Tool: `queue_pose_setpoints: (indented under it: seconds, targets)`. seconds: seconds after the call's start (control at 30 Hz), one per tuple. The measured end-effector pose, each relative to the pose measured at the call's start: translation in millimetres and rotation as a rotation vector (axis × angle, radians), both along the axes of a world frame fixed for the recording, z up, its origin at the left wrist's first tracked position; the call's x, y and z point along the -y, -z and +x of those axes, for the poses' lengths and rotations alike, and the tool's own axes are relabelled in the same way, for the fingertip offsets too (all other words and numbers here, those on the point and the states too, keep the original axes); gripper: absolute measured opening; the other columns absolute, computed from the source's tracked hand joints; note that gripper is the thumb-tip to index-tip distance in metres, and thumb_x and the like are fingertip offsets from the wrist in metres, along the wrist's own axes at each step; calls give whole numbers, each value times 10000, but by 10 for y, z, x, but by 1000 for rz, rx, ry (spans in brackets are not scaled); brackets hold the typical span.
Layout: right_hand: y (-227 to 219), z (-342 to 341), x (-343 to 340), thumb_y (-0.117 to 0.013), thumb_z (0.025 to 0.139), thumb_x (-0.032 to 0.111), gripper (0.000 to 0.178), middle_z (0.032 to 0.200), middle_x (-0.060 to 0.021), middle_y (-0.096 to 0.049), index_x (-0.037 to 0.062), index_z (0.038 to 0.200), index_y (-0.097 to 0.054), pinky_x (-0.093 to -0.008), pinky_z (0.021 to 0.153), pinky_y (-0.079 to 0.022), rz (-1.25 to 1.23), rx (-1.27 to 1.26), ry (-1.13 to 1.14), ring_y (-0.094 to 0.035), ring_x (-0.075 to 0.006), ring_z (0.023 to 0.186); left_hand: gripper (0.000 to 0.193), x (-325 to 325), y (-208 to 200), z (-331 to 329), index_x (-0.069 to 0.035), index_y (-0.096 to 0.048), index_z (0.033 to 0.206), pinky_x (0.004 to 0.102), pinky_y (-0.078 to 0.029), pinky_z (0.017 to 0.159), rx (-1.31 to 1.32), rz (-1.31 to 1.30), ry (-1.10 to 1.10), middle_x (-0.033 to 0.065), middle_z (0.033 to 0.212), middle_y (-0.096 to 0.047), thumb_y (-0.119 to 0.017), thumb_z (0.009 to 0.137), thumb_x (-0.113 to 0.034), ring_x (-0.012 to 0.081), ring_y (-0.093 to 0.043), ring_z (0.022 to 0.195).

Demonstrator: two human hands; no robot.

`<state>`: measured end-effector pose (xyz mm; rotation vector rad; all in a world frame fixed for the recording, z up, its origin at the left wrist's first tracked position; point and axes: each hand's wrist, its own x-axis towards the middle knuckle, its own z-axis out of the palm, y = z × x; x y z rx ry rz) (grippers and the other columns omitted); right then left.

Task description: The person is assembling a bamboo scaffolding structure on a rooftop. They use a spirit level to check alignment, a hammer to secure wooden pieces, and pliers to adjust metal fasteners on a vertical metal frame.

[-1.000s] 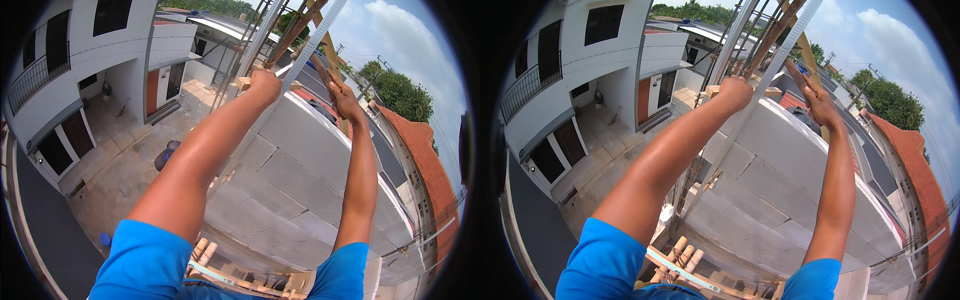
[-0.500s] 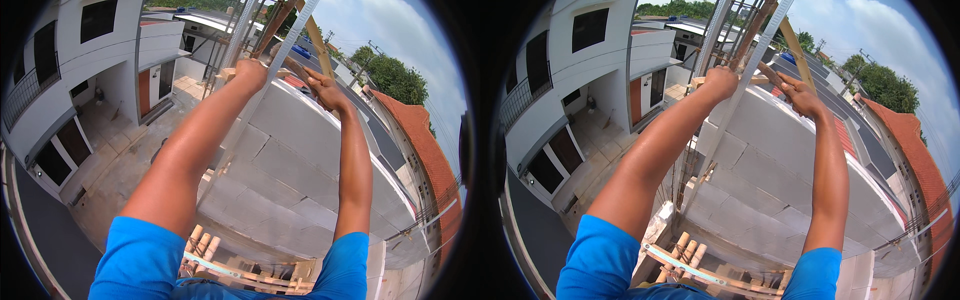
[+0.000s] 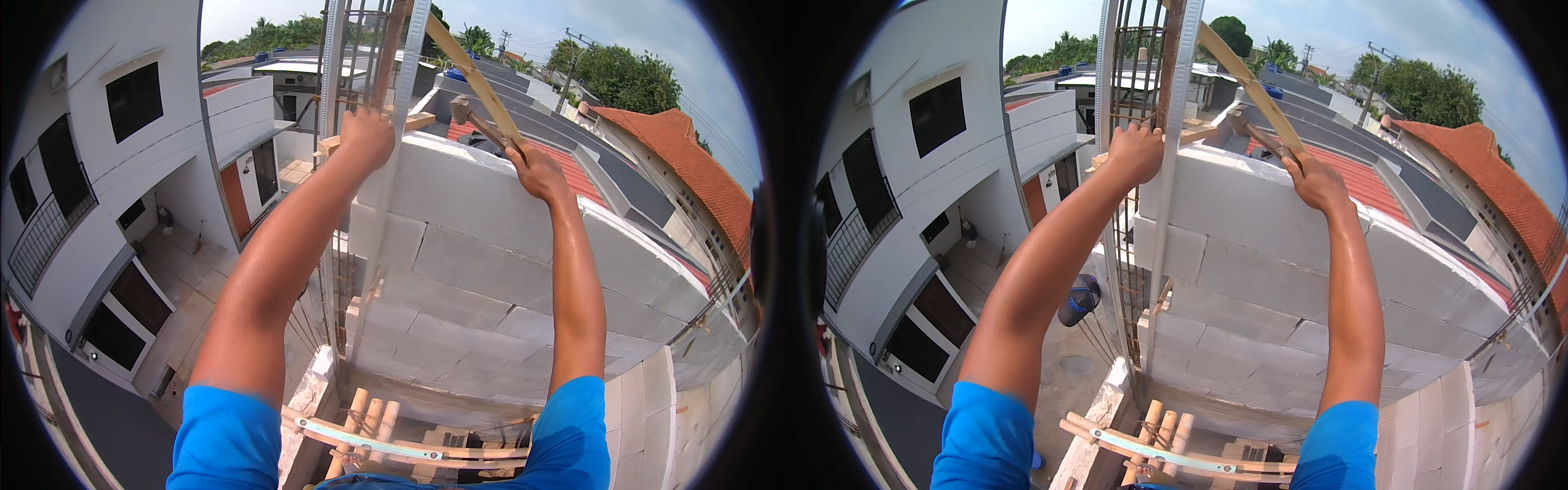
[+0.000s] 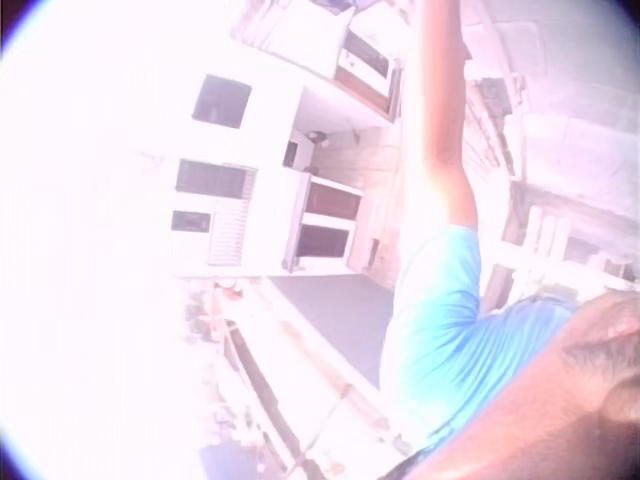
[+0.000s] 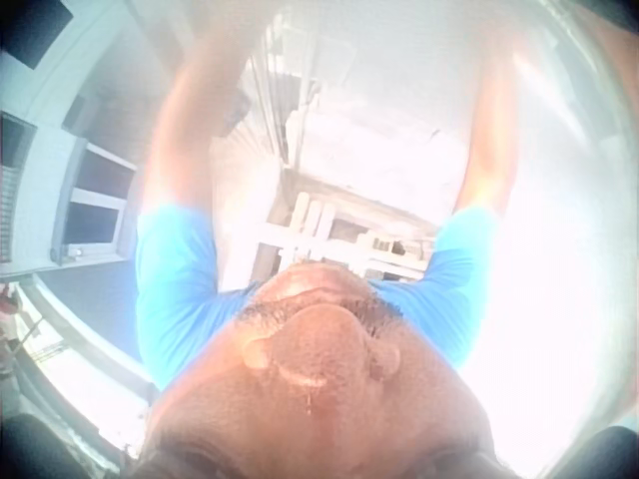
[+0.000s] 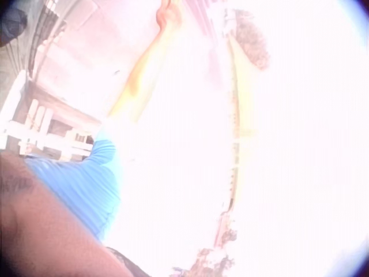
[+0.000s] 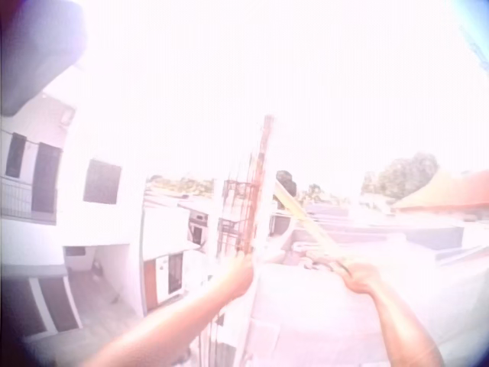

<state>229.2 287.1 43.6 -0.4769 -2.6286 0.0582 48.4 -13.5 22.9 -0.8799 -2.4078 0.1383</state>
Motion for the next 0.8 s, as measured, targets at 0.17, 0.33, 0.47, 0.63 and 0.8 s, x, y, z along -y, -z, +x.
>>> queue_pose_setpoints:
  seconds: [0.17,0.33,0.47,0.63,0.8]
  targets:
    - [64,244,-114,-507,1086,506,453,1379,-100,-690,330,1495,-594,-482,1033,-547,205,48,21,-674,-356,1216,463,340,817,1028,-96,-606,1473,489,-406,1133,-46,206,345,136,1397,-620,-588,1065,-314,304,-526,1366]
    - [164,-73,-234,-521,1085,477,417,1433,-25,-645,361,1474,-616,-444,1083,-527,271,-6,-149,-647,-301,1267,476,1275,2820,2011,-180,-664,1427,482,-428,1097,353,157,447,117,1332,-639,-691,994,-377,317,-532,1351]
    - [210,-232,-293,-519,1089,445,408,1388,-24,-657,328,1464,-631,-428,1104,-512,213,-14,-228,-635,-275,1284,482,2726,4800,2874,-225,-673,1432,533,-463,1090,961,17,86,153,1349,-681,-648,1012,-460,369,-573,1330]
    - [232,-253,-132,-445,1090,549,536,1421,-125,-669,272,1532,-570,-469,1133,-469,396,15,-121,-617,-350,1321,572,4687,5908,4457,-165,-655,1448,484,-490,1118,1507,45,-584,245,1355,-685,-618,1004,-523,427,-613,1314]
    - [222,-294,54,-335,1078,682,679,1495,-128,-626,254,1565,-537,-590,1199,-349,293,89,69,-535,-318,1441,478,5640,6090,5598,-66,-746,1279,457,-527,1067,1649,247,-1025,262,1265,-721,-595,1019,-438,388,-675,1242]
